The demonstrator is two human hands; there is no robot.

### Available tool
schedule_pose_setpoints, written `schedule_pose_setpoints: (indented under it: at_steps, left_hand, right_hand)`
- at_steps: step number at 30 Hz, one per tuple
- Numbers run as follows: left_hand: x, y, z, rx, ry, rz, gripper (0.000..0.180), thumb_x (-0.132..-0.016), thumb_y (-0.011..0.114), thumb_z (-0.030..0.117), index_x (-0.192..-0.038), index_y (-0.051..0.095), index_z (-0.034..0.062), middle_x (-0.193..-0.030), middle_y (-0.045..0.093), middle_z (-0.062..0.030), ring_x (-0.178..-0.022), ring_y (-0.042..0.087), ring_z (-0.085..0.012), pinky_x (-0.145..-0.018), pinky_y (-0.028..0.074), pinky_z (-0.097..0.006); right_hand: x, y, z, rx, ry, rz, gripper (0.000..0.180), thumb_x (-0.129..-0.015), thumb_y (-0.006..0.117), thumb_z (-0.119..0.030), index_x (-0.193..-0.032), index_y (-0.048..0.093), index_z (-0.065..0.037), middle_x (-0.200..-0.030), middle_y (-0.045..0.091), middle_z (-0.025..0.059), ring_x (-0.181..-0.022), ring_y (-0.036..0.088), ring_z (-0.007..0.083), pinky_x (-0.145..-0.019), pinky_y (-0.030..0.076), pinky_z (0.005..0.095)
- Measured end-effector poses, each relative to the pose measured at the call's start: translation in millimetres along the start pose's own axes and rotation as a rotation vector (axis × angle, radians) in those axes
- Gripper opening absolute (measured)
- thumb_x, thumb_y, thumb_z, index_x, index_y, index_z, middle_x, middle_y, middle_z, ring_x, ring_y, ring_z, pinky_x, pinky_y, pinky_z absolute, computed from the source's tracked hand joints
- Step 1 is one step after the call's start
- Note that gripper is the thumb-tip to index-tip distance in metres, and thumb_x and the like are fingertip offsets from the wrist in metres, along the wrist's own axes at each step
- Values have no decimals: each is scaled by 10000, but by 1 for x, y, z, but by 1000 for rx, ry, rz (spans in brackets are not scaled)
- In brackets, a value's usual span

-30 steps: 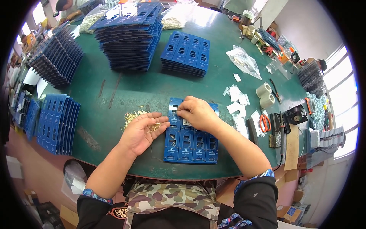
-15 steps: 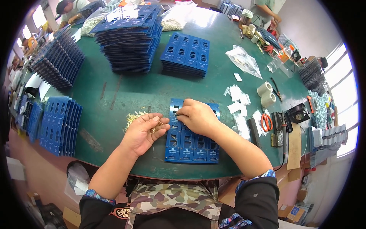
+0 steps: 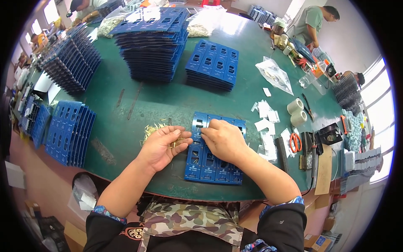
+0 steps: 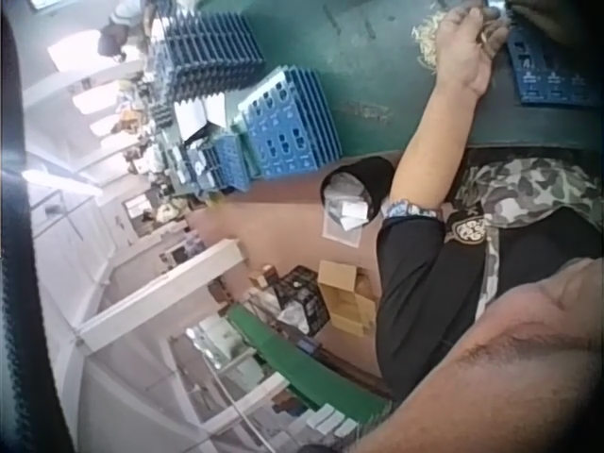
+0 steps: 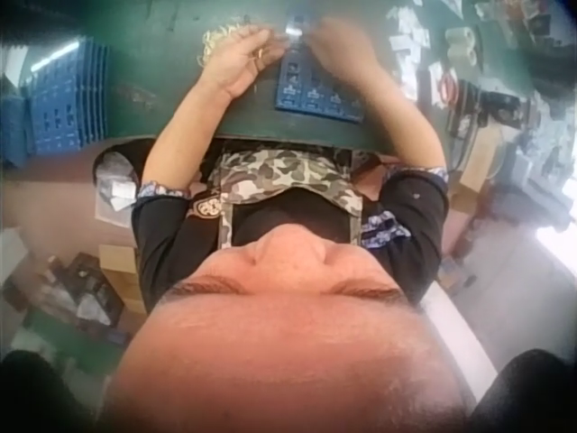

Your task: The person solders metal terminals into blue plastic housings using a soldering iron and solder wire.

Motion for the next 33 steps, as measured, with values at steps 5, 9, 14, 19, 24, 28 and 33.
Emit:
schedule_pose_setpoints:
  at_steps: [5,9,14,19,24,28,33]
  left_hand:
    - [0,0,-2,-32,-20,-3,161,-997,553,136,-1099,577,13,-1070,664,-160,-956,690,-252,-779,606,-299]
    - [0,-1,-3,-31,-16,-6,166,-997,563,165,-1074,592,21,-1038,673,-147,-934,694,-251,-760,607,-297]
    - [2,-1,-2,-42,-18,31,208,-1003,561,220,-1035,604,19,-967,679,-131,-874,700,-242,-710,612,-291]
    - [0,-4,-6,-26,-34,-13,250,-1009,549,260,-1026,608,18,-941,680,-118,-839,703,-233,-693,611,-276]
    - [-2,-3,-9,-29,-54,-109,292,-1007,556,298,-1045,591,11,-932,666,-110,-829,689,-201,-704,599,-276]
    - [0,0,-10,-47,-59,-94,305,-1010,545,305,-1049,609,9,-924,673,-105,-821,695,-211,-710,604,-282]
    - [4,1,-3,-123,-17,16,300,-1013,535,266,-1078,603,-19,-963,672,-132,-862,695,-245,-746,607,-309]
  right_hand:
    - [-2,-2,6,-35,27,-3,150,-851,661,-169,-943,724,-67,-812,602,82,-790,630,282,-690,518,400]
    - [0,-1,3,-15,5,3,140,-845,665,-167,-927,726,-72,-812,601,81,-780,631,280,-684,520,401]
    - [0,-2,2,32,-5,25,130,-838,669,-169,-917,726,-84,-808,597,79,-782,633,273,-683,523,402]
    - [-13,-12,-6,-306,97,75,167,-832,702,-201,-927,713,-64,-863,622,84,-813,639,285,-702,519,385]
    - [-29,-3,-19,-428,4,-25,124,-815,728,-111,-915,706,-41,-885,632,100,-800,646,275,-694,513,364]
    - [-30,4,-15,-495,16,31,81,-850,676,-102,-878,664,-27,-880,623,114,-809,636,294,-713,509,373]
    - [-33,0,35,-537,376,48,126,-860,660,-134,-880,646,-10,-866,627,137,-808,632,294,-733,501,374]
Point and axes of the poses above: each hand's wrist, its own x-axis away from the middle knuckle, its own y-axis out of the palm, z = x × y, the point moved 4 cm from there along -x, towards the middle knuckle
